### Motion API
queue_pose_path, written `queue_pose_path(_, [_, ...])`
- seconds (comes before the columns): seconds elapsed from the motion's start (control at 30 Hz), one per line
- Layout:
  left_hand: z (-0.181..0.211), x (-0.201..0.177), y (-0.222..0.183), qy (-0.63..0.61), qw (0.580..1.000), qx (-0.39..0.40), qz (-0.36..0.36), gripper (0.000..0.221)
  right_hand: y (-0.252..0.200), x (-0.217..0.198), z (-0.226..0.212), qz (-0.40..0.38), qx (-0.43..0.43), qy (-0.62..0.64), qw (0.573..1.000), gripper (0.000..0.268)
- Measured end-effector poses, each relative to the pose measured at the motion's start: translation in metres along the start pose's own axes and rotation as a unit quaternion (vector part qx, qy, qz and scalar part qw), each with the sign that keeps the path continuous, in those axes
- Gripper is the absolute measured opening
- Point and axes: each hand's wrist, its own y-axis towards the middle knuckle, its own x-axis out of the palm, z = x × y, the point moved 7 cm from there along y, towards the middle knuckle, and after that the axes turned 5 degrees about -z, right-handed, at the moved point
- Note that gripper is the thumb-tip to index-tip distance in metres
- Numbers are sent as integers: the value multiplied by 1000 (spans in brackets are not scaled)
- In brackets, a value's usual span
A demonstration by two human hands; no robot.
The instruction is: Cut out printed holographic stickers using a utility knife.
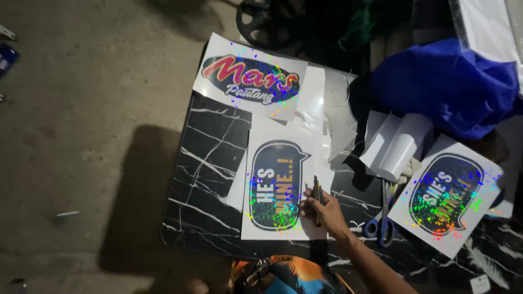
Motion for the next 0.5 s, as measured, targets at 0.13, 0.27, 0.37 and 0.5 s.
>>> queue_pose_path(0.13, [-6, -3, 46, -4, 1000, 12, -6, 50, 2, -4, 0, 11, -8, -12, 1000, 26])
queue_pose_path(0.27, [-18, 175, 101, -6, 999, 39, 0, 51, 10, -6, 7, -12, -14, 25, 1000, 25])
queue_pose_path(0.37, [-27, 438, 33, -8, 998, 65, 8, 52, 9, -5, 6, 11, -19, -5, 1000, 23])
queue_pose_path(0.5, [-67, 571, 3, -65, 986, -69, -134, 51, 4, 0, -4, 25, -24, -8, 999, 23])
